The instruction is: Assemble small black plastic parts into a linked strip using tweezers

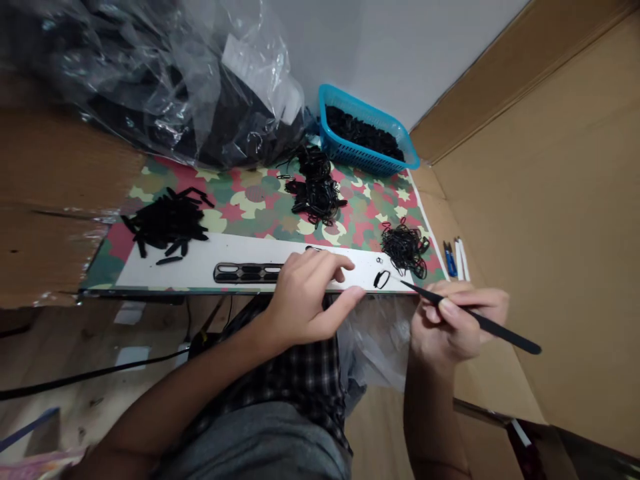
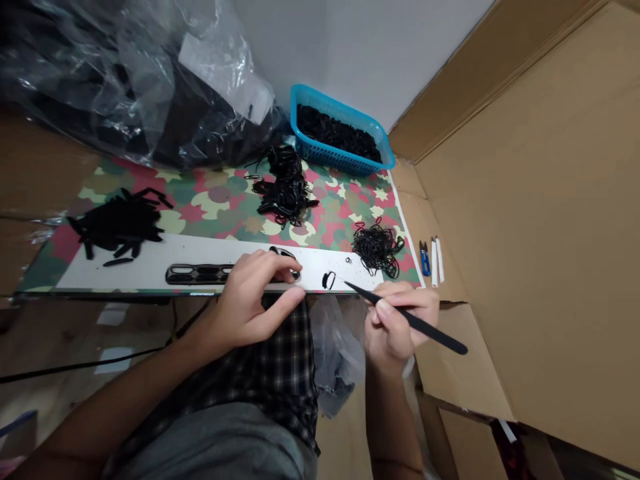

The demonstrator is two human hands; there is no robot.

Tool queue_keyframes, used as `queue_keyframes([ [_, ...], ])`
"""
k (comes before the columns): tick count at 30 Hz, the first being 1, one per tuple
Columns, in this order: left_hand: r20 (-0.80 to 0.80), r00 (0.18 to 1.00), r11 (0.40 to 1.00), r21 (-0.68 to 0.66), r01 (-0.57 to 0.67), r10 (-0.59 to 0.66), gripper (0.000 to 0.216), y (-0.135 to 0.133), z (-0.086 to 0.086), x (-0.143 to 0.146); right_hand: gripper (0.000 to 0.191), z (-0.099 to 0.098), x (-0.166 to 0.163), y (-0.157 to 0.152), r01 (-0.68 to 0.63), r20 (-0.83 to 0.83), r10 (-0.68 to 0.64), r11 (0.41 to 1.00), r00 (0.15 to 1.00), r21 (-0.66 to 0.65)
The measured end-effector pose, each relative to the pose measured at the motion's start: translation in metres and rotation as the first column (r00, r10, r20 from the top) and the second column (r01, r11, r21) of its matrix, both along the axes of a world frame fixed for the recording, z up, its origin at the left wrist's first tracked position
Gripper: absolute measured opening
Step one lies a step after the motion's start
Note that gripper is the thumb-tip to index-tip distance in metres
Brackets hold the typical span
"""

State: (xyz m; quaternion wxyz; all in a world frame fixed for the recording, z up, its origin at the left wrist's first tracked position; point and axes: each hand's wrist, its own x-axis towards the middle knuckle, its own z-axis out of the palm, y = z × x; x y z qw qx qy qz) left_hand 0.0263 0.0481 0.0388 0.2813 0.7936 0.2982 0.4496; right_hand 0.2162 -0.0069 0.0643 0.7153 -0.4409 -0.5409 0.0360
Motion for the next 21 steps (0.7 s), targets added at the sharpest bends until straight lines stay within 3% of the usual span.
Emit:
queue_keyframes([
  [5, 0.172, 0.982, 0.996, 0.055, 0.064, -0.073, 0.01, 0.002, 0.007, 0.018, 0.015, -0.002, -0.014, -0.007, -0.05, 0.048, 0.051, 0.999, 0.998, -0.011],
  [8, 0.314, 0.949, 0.999, 0.048, 0.009, -0.023, 0.013, 0.002, 0.005, 0.015, 0.014, -0.01, -0.007, -0.013, 0.092, 0.176, -0.092, 0.996, 0.98, 0.007],
  [11, 0.454, 0.888, 0.997, -0.045, -0.066, 0.079, 0.009, 0.003, 0.007, 0.008, 0.011, -0.019, 0.008, -0.017, 0.254, 0.272, -0.237, 0.967, 0.933, -0.028],
  [14, 0.528, 0.84, 0.982, -0.188, -0.028, 0.125, 0.006, 0.004, 0.009, 0.002, 0.01, -0.021, 0.029, -0.016, 0.416, 0.264, -0.4, 0.909, 0.878, -0.007],
  [17, 0.556, 0.826, 0.949, -0.298, 0.102, 0.085, 0.01, 0.002, 0.009, 0.001, 0.014, -0.018, 0.052, -0.007, 0.548, 0.239, -0.534, 0.836, 0.811, 0.008],
  [21, 0.62, 0.784, 0.879, -0.395, 0.268, 0.04, 0.011, -0.006, 0.005, 0.002, 0.024, -0.016, 0.073, -0.001, 0.631, 0.434, -0.493, 0.728, 0.754, -0.268],
])
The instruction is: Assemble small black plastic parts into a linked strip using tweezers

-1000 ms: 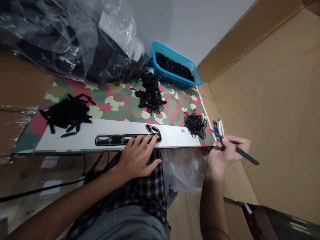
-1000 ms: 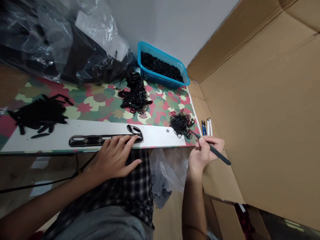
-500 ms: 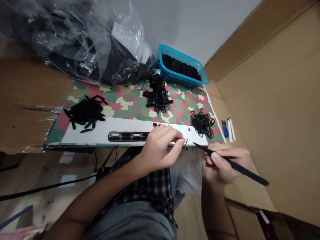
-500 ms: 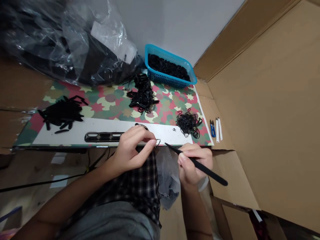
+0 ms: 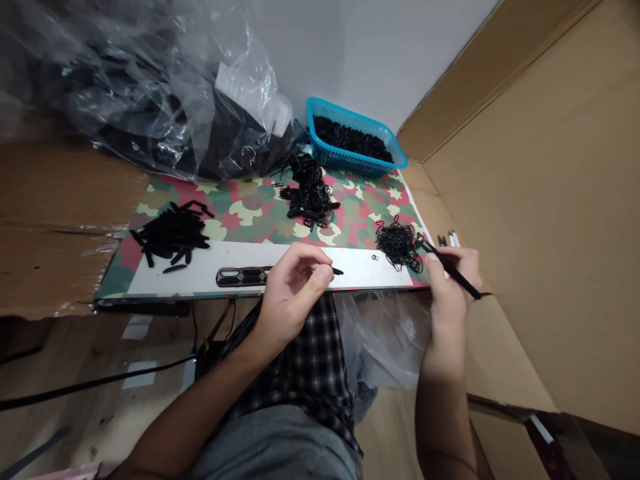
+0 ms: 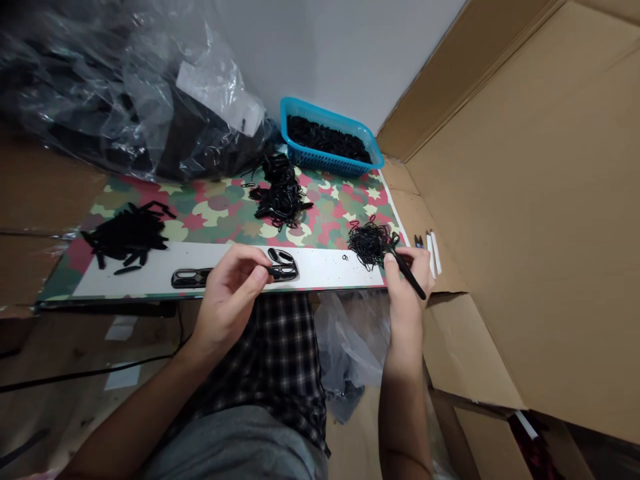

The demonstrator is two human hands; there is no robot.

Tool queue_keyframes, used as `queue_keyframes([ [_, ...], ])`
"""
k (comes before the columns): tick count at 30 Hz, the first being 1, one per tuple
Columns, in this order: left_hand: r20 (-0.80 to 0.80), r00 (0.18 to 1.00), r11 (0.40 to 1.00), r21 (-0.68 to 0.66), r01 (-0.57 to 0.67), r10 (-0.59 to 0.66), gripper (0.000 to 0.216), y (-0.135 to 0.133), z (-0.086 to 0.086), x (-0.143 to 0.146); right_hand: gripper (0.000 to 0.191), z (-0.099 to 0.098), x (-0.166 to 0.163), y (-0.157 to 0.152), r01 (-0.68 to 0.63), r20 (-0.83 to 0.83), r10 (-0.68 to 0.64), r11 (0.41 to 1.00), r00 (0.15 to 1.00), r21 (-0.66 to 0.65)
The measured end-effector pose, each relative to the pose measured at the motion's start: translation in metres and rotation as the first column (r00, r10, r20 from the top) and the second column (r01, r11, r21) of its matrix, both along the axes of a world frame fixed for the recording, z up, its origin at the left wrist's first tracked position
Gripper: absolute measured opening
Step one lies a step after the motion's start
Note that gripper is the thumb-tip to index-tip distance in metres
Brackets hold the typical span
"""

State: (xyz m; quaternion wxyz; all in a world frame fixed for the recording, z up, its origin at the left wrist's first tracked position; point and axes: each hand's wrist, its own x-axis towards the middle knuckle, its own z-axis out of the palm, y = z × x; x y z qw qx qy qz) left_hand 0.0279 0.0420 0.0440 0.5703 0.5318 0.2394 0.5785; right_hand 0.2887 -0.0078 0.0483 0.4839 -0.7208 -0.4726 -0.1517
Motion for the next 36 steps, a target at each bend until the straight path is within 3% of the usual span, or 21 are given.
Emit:
queue_keyframes([
  [4, 0.018, 0.998, 0.996, -0.067, 0.062, -0.061, 0.004, -0.007, -0.001, -0.007, 0.029, -0.013, -0.005, -0.007, -0.031, -0.058, 0.028, 0.998, 0.998, -0.054],
  [8, -0.121, 0.991, 0.997, -0.035, -0.068, 0.063, 0.003, -0.003, -0.006, -0.025, 0.025, -0.024, -0.036, -0.01, -0.292, -0.229, 0.264, 0.951, 0.937, -0.099],
  [12, -0.249, 0.941, 0.973, 0.037, -0.226, 0.228, 0.003, 0.005, -0.011, -0.047, 0.009, -0.019, -0.082, 0.006, -0.582, -0.253, 0.534, 0.793, 0.807, -0.183],
  [16, -0.291, 0.921, 0.965, 0.11, -0.236, 0.258, 0.005, -0.006, -0.001, -0.06, 0.015, -0.012, -0.122, 0.022, -0.792, -0.248, 0.803, 0.587, 0.542, 0.168],
  [18, -0.265, 0.939, 0.974, 0.116, -0.193, 0.218, 0.008, -0.015, 0.007, -0.061, 0.017, -0.007, -0.136, 0.021, -0.802, -0.252, 0.849, 0.525, 0.465, 0.285],
  [22, -0.183, 0.976, 0.989, 0.106, -0.1, 0.118, 0.01, -0.028, 0.014, -0.061, 0.011, 0.005, -0.152, 0.005, -0.738, -0.361, 0.866, 0.489, 0.347, 0.465],
  [25, -0.159, 0.982, 0.986, 0.147, -0.078, 0.102, 0.013, -0.031, 0.013, -0.061, 0.011, 0.013, -0.156, -0.01, -0.702, -0.343, 0.878, 0.473, 0.332, 0.533],
  [29, -0.148, 0.983, 0.971, 0.227, -0.073, 0.109, 0.017, -0.031, 0.008, -0.06, 0.012, 0.017, -0.153, -0.025, -0.719, -0.248, 0.877, 0.479, 0.411, 0.504],
  [32, -0.137, 0.987, 0.97, 0.239, -0.052, 0.087, 0.018, -0.032, 0.006, -0.059, 0.013, 0.02, -0.148, -0.031, -0.793, -0.243, 0.894, 0.447, 0.377, 0.415],
  [36, -0.127, 0.988, 0.967, 0.251, -0.053, 0.087, 0.019, -0.033, 0.005, -0.056, 0.015, 0.02, -0.146, -0.033, -0.82, -0.242, 0.906, 0.418, 0.346, 0.391],
])
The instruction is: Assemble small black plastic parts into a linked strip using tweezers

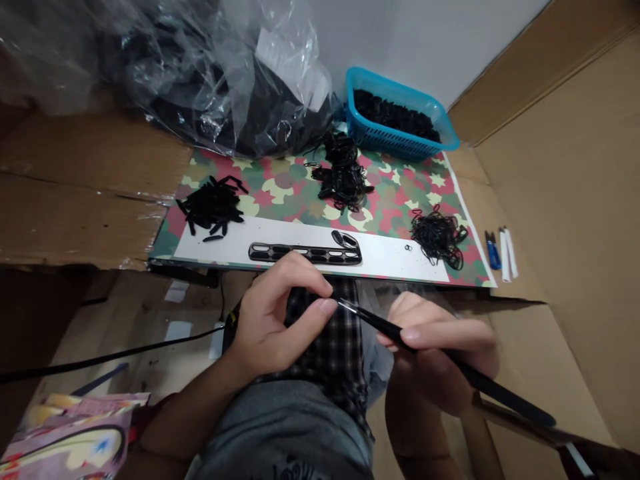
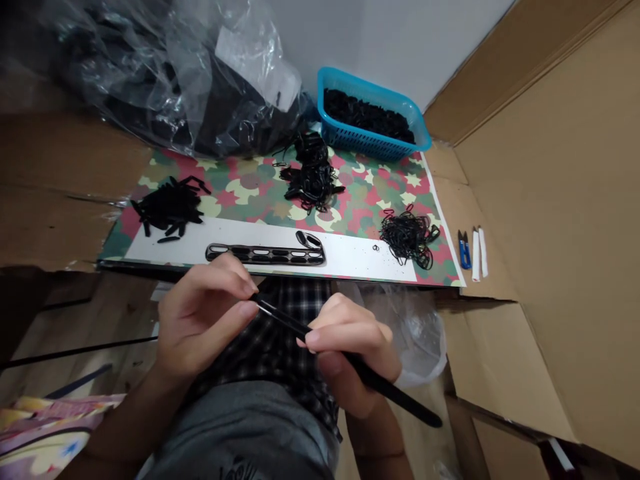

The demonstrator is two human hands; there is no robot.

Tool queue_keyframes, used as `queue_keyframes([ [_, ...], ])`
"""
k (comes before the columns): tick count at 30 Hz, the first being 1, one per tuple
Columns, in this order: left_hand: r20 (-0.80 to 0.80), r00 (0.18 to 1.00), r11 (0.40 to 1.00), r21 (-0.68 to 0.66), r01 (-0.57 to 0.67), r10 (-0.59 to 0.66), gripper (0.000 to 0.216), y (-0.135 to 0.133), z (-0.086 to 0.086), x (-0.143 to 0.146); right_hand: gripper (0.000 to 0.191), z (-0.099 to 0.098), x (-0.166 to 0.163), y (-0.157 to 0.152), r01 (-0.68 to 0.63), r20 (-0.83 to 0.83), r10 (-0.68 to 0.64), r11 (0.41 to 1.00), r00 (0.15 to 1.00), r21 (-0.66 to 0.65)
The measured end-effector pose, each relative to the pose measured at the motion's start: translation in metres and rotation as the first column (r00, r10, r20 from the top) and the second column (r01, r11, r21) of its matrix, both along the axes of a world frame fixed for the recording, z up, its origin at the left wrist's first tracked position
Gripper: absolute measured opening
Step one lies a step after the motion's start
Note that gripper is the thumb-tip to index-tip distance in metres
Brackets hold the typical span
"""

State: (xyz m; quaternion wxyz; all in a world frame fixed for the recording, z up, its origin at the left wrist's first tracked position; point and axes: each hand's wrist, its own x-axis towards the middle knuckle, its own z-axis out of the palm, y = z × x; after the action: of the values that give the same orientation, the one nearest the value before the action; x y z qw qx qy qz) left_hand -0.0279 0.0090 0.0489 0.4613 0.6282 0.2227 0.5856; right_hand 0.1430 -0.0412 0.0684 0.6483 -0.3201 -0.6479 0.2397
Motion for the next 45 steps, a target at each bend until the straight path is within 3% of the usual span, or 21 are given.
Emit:
queue_keyframes([
  [8, 0.047, 0.998, 0.995, -0.091, -0.045, 0.05, 0.035, -0.005, -0.002, 0.004, 0.016, -0.003, -0.002, 0.001, -0.029, -0.029, 0.029, 0.999, 0.999, -0.016],
  [16, 0.015, 0.997, 0.995, -0.069, -0.078, 0.079, 0.034, -0.006, -0.004, 0.005, 0.016, -0.008, -0.005, 0.001, -0.006, -0.075, 0.003, 0.999, 0.997, -0.037],
  [21, -0.028, 0.996, 0.992, -0.083, -0.09, 0.088, 0.033, -0.007, -0.005, 0.004, 0.013, -0.008, -0.004, -0.001, 0.006, -0.082, -0.017, 0.991, 0.996, -0.133],
  [24, -0.042, 0.998, 0.994, -0.098, -0.054, 0.051, 0.033, -0.007, -0.004, 0.003, 0.01, -0.006, -0.003, 0.002, -0.018, -0.166, -0.019, 0.975, 0.986, -0.22],
  [29, -0.007, 0.997, 0.981, -0.181, 0.068, -0.071, 0.025, -0.006, -0.002, 0.0, 0.012, -0.011, -0.006, 0.016, -0.259, -0.461, 0.071, 0.896, 0.885, -0.36],
  [34, 0.096, 0.982, 0.957, -0.229, 0.179, -0.161, 0.023, -0.005, -0.005, 0.005, 0.012, -0.026, -0.017, 0.029, -0.561, -0.729, 0.168, 0.756, 0.664, -0.337],
  [37, 0.117, 0.978, 0.946, -0.258, 0.197, -0.172, 0.023, -0.003, -0.008, 0.009, 0.016, -0.029, -0.017, 0.032, -0.626, -0.782, 0.181, 0.714, 0.597, -0.313],
  [40, 0.14, 0.972, 0.939, -0.265, 0.22, -0.188, 0.023, -0.001, -0.01, 0.011, 0.018, -0.026, -0.003, 0.034, -0.546, -0.725, 0.157, 0.766, 0.67, -0.339],
  [42, 0.134, 0.976, 0.943, -0.263, 0.205, -0.175, 0.022, 0.001, -0.011, 0.01, 0.018, -0.025, 0.012, 0.035, -0.382, -0.615, 0.091, 0.851, 0.784, -0.36],
  [44, 0.094, 0.984, 0.95, -0.261, 0.169, -0.149, 0.021, 0.002, -0.011, 0.01, 0.015, -0.026, 0.03, 0.034, -0.019, -0.424, -0.131, 0.943, 0.896, -0.333],
  [45, 0.068, 0.988, 0.955, -0.257, 0.149, -0.136, 0.02, 0.003, -0.012, 0.01, 0.012, -0.029, 0.04, 0.032, 0.238, -0.321, -0.326, 0.929, 0.889, -0.284],
])
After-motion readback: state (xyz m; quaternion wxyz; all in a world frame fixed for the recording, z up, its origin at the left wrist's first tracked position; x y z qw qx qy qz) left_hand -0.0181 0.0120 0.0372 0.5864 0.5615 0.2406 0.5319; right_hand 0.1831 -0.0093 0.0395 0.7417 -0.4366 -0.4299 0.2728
